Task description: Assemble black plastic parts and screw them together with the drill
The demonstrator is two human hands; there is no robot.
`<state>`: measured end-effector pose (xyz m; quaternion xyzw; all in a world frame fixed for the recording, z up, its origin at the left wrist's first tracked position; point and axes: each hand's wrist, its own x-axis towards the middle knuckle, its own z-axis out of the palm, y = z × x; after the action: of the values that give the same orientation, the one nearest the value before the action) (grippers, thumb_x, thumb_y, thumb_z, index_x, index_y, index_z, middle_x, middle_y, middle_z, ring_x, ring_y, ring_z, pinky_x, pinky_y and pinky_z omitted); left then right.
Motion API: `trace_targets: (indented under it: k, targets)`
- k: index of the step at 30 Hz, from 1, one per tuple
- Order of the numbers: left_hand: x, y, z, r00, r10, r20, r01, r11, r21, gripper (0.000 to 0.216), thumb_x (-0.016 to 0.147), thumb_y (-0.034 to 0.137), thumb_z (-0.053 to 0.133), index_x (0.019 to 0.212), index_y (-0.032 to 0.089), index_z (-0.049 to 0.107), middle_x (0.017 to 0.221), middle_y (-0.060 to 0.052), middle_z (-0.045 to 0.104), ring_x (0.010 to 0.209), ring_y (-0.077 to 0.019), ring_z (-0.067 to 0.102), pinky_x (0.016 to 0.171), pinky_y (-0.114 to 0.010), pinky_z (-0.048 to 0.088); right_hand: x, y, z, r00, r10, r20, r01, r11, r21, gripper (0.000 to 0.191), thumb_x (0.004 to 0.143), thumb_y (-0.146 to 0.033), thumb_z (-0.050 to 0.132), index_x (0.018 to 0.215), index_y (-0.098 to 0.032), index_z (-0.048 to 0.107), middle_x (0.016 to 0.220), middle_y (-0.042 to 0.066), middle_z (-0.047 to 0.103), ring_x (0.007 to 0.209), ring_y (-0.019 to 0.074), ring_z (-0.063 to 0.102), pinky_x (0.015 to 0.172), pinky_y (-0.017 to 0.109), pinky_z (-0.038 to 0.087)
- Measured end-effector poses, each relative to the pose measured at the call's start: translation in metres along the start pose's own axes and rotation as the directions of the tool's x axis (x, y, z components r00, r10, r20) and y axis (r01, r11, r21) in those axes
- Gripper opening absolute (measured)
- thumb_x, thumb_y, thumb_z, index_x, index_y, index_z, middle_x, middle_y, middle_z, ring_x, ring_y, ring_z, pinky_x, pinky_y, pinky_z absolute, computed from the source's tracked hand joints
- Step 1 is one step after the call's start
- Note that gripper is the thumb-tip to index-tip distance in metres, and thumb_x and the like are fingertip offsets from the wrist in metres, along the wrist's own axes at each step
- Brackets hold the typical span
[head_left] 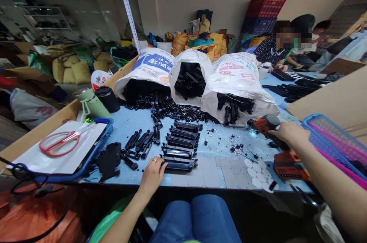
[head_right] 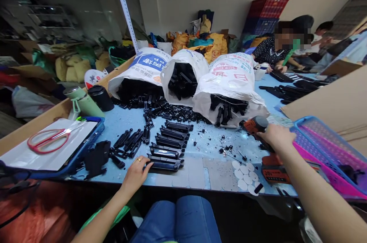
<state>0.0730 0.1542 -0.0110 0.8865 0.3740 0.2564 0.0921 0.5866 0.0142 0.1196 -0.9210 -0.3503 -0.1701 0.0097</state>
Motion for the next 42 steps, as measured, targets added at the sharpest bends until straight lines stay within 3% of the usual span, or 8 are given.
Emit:
trace_targets:
  k: [4, 7, 12, 21, 25, 30, 38, 42]
  targets:
    - [0.002, 0.000, 0.009, 0.999, -0.043, -0.033, 0.041, 0.998, -0.057, 0.019, 0.090, 0.029, 0.040, 0.087, 0.017, 0.055, 0.082, -0.006, 0.057, 0.080, -0.0208, 0.057, 0.071, -0.035, 0.048, -0.025, -0.097, -0.010, 0.920, -0.384, -0.082, 0.393, 0.896, 0.209, 0.036, 0.084, -0.042, 0.048, 0.103, -0.014, 0.060, 0.095, 0.016, 0.061, 0.089, 0.0243, 0.056, 0.072, 0.035, 0.041]
    - [0.002, 0.002, 0.010, 0.996, -0.077, -0.048, 0.074, 0.995, -0.068, 0.019, 0.090, 0.030, 0.041, 0.092, 0.016, 0.055, 0.085, -0.007, 0.057, 0.083, -0.0209, 0.057, 0.074, -0.035, 0.048, -0.046, -0.199, -0.001, 0.649, -0.760, 0.033, 0.688, 0.604, 0.403, 0.030, 0.087, -0.029, 0.043, 0.112, -0.018, 0.056, 0.108, 0.011, 0.058, 0.099, 0.0208, 0.053, 0.081, 0.030, 0.041]
    - [-0.001, 0.013, 0.004, 0.965, -0.260, -0.049, 0.262, 0.964, 0.040, 0.022, 0.089, 0.033, 0.043, 0.087, 0.015, 0.055, 0.080, -0.007, 0.058, 0.076, -0.0221, 0.058, 0.069, -0.035, 0.048, -0.052, -0.305, 0.028, 0.504, -0.856, 0.112, 0.762, 0.502, 0.410, 0.034, 0.071, -0.012, 0.058, 0.104, -0.015, 0.059, 0.101, 0.010, 0.060, 0.097, 0.0202, 0.054, 0.081, 0.025, 0.039]
    - [-0.014, 0.028, 0.000, 0.931, -0.358, -0.076, 0.357, 0.934, -0.021, 0.028, 0.088, 0.033, 0.044, 0.105, 0.013, 0.054, 0.097, -0.012, 0.058, 0.095, -0.0256, 0.055, 0.082, -0.038, 0.046, -0.027, -0.318, 0.022, 0.469, -0.860, 0.199, 0.764, 0.509, 0.396, 0.032, 0.071, -0.018, 0.061, 0.102, -0.015, 0.060, 0.096, 0.010, 0.061, 0.087, 0.0193, 0.056, 0.072, 0.024, 0.039]
    - [-0.011, 0.022, -0.001, 0.922, -0.385, -0.040, 0.375, 0.915, -0.149, 0.029, 0.083, 0.029, 0.050, 0.109, 0.015, 0.054, 0.099, -0.011, 0.057, 0.091, -0.0238, 0.057, 0.079, -0.037, 0.047, -0.081, -0.320, -0.008, 0.461, -0.881, 0.109, 0.780, 0.461, 0.424, 0.027, 0.083, -0.030, 0.050, 0.104, -0.015, 0.057, 0.102, 0.011, 0.058, 0.094, 0.0201, 0.053, 0.077, 0.027, 0.038]
    - [-0.018, 0.015, -0.004, 0.863, -0.505, -0.030, 0.445, 0.786, -0.429, 0.028, 0.080, 0.021, 0.045, 0.107, 0.015, 0.053, 0.096, -0.010, 0.058, 0.080, -0.0195, 0.058, 0.078, -0.037, 0.046, -0.174, -0.304, -0.013, 0.267, -0.960, 0.085, 0.726, 0.258, 0.638, 0.033, 0.069, -0.039, 0.066, 0.094, -0.018, 0.060, 0.087, 0.006, 0.061, 0.078, 0.0187, 0.056, 0.067, 0.026, 0.039]
    - [-0.001, 0.059, -0.016, 0.738, -0.643, 0.206, 0.359, 0.114, -0.926, 0.044, 0.080, 0.046, 0.053, 0.113, 0.018, 0.051, 0.105, -0.008, 0.061, 0.098, -0.0196, 0.057, 0.086, -0.031, 0.044, -0.200, -0.289, -0.016, 0.459, -0.878, 0.137, -0.040, 0.134, 0.990, 0.042, 0.076, -0.051, 0.057, 0.097, -0.014, 0.055, 0.076, 0.003, 0.060, 0.066, 0.0140, 0.056, 0.060, 0.026, 0.045]
    - [0.008, 0.082, -0.036, 0.701, -0.599, 0.389, 0.439, -0.068, -0.896, 0.050, 0.078, 0.057, 0.050, 0.106, 0.015, 0.053, 0.086, -0.006, 0.062, 0.072, -0.0173, 0.061, 0.061, -0.027, 0.050, -0.189, -0.283, -0.034, 0.587, -0.798, -0.134, 0.360, 0.109, 0.927, 0.033, 0.090, -0.042, 0.039, 0.111, -0.018, 0.049, 0.092, 0.007, 0.059, 0.083, 0.0164, 0.055, 0.074, 0.031, 0.043]
